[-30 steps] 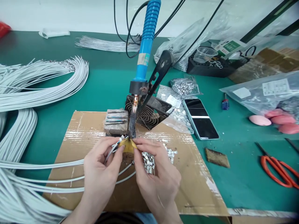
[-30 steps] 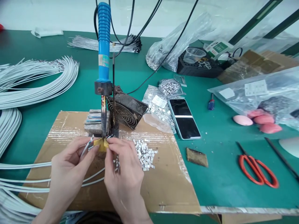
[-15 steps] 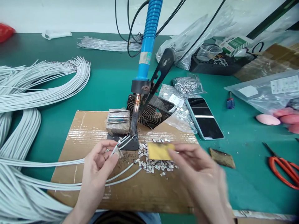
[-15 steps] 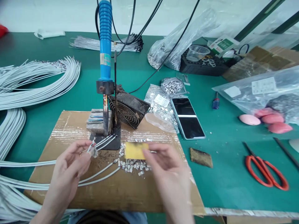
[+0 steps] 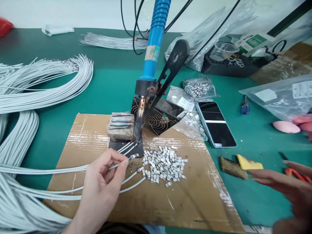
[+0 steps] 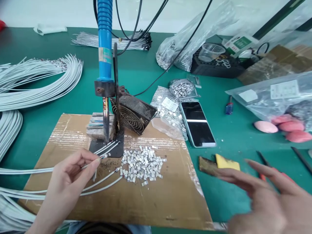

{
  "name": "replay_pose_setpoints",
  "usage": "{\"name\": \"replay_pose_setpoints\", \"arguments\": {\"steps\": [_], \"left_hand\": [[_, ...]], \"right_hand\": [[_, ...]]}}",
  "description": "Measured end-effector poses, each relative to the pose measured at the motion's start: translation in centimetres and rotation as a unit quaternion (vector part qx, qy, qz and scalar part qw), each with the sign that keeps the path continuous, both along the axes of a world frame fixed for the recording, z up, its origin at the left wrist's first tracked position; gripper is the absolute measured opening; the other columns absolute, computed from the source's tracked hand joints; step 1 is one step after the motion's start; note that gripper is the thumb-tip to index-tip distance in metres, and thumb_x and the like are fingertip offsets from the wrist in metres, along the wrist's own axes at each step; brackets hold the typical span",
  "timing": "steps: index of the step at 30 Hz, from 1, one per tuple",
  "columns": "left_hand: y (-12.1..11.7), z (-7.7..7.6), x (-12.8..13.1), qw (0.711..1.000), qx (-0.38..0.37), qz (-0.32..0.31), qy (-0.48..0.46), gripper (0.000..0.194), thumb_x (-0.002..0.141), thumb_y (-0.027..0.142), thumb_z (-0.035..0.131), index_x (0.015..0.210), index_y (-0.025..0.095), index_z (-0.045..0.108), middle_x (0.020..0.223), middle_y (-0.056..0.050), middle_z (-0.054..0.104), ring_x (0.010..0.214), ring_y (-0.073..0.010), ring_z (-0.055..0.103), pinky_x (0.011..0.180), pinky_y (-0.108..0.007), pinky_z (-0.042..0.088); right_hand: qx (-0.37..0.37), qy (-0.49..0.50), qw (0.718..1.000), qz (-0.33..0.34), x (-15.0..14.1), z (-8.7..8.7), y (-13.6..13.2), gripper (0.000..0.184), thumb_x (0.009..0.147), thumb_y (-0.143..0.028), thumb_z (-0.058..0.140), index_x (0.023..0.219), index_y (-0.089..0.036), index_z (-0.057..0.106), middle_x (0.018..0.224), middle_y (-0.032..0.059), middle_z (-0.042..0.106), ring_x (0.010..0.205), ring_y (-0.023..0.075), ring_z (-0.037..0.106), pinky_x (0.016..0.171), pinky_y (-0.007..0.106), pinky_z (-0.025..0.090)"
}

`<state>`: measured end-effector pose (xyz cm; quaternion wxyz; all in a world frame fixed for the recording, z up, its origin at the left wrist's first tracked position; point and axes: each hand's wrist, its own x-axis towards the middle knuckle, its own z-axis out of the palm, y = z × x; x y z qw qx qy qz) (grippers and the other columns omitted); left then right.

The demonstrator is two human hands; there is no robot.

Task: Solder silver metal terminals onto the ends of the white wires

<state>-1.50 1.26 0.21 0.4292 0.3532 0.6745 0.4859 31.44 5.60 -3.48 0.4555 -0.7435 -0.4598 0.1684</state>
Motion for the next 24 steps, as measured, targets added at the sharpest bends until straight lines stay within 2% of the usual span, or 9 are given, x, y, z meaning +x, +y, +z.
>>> {"name": "replay_pose_setpoints", "arguments": {"steps": [1,4,6,9,11,15,18,20,24], "left_hand": [[0.1,0.1,0.1,1.0,-0.002,0.002,0.006,0.015,0.088,0.03,0.072,0.077,0.02,0.071,0.066,0.004,0.06,0.06,-0.0093,0.049,0.055,-0.015,0.041],[0.3,0.4,0.3,1.0,-0.015,0.011,0.009,0.012,0.089,0.031,0.071,0.081,0.022,0.071,0.065,0.005,0.061,0.059,-0.0094,0.05,0.054,-0.014,0.042],[0.5,0.4,0.5,1.0,-0.024,0.013,0.009,0.014,0.089,0.032,0.071,0.08,0.021,0.07,0.065,0.005,0.06,0.058,-0.0095,0.049,0.053,-0.014,0.042],[0.7,0.3,0.7,1.0,-0.026,0.012,0.007,0.016,0.087,0.033,0.074,0.077,0.021,0.07,0.065,0.004,0.059,0.059,-0.0102,0.048,0.052,-0.015,0.041],[0.8,0.2,1.0,1.0,-0.026,0.017,0.004,0.016,0.087,0.033,0.074,0.077,0.022,0.069,0.064,0.004,0.059,0.059,-0.0108,0.05,0.053,-0.016,0.042],[1.1,0.0,1.2,1.0,-0.017,0.018,0.002,0.014,0.087,0.032,0.074,0.077,0.022,0.069,0.068,0.002,0.064,0.058,-0.0114,0.052,0.053,-0.018,0.043],[1.2,-0.1,1.0,1.0,-0.009,0.019,-0.007,0.012,0.087,0.029,0.074,0.078,0.023,0.069,0.077,0.001,0.07,0.061,-0.0115,0.055,0.054,-0.018,0.045],[1.3,-0.1,0.8,1.0,-0.009,-0.008,-0.01,0.011,0.087,0.03,0.074,0.079,0.024,0.069,0.073,0.002,0.069,0.057,-0.0109,0.052,0.05,-0.017,0.042],[1.6,-0.5,0.3,1.0,-0.013,-0.015,-0.006,0.011,0.088,0.03,0.073,0.081,0.023,0.071,0.067,0.002,0.068,0.055,-0.0112,0.052,0.049,-0.017,0.042]], "right_hand": [[-0.014,0.002,1.0,-0.004,-2.1,0.0,-0.5,0.009,0.09,-0.04,0.065,0.088,-0.032,0.068,0.078,0.0114,0.074,0.073,0.0305,0.07,0.078,0.051,0.051],[-0.013,0.005,0.999,0.05,-8.4,0.0,-1.8,0.019,0.089,-0.034,0.059,0.106,-0.027,0.064,0.079,0.004,0.075,0.082,0.0305,0.074,0.081,0.045,0.052],[-0.001,0.0,0.993,0.115,-11.7,0.3,-2.3,0.012,0.095,-0.034,0.057,0.087,-0.026,0.06,0.077,0.0005,0.069,0.075,0.0233,0.068,0.071,0.035,0.05],[0.027,0.043,0.971,0.232,-14.8,0.9,-2.5,0.026,0.103,-0.029,0.054,0.077,-0.026,0.055,0.081,0.0002,0.064,0.075,0.0185,0.062,0.067,0.028,0.048],[0.044,0.085,0.959,0.267,-15.9,1.1,-2.4,0.023,0.103,-0.023,0.056,0.08,-0.026,0.057,0.093,0.0016,0.068,0.087,0.0192,0.068,0.077,0.028,0.052],[0.038,0.153,0.95,0.271,-17.4,1.4,-2.3,0.021,0.101,-0.018,0.059,0.082,-0.027,0.059,0.117,0.0025,0.075,0.111,0.0217,0.073,0.096,0.033,0.053],[0.021,0.169,0.947,0.274,-18.1,1.7,-2.3,0.022,0.101,-0.02,0.059,0.081,-0.027,0.057,0.116,-0.001,0.079,0.109,0.0187,0.076,0.091,0.028,0.055],[0.005,0.172,0.948,0.267,-18.4,1.8,-2.2,0.023,0.1,-0.022,0.06,0.078,-0.027,0.056,0.112,-0.0021,0.081,0.103,0.0176,0.078,0.086,0.026,0.057],[0.0,0.188,0.947,0.259,-18.7,1.8,-2.0,0.022,0.099,-0.023,0.06,0.078,-0.028,0.057,0.11,-0.0031,0.083,0.102,0.0164,0.079,0.091,0.026,0.058]]}}
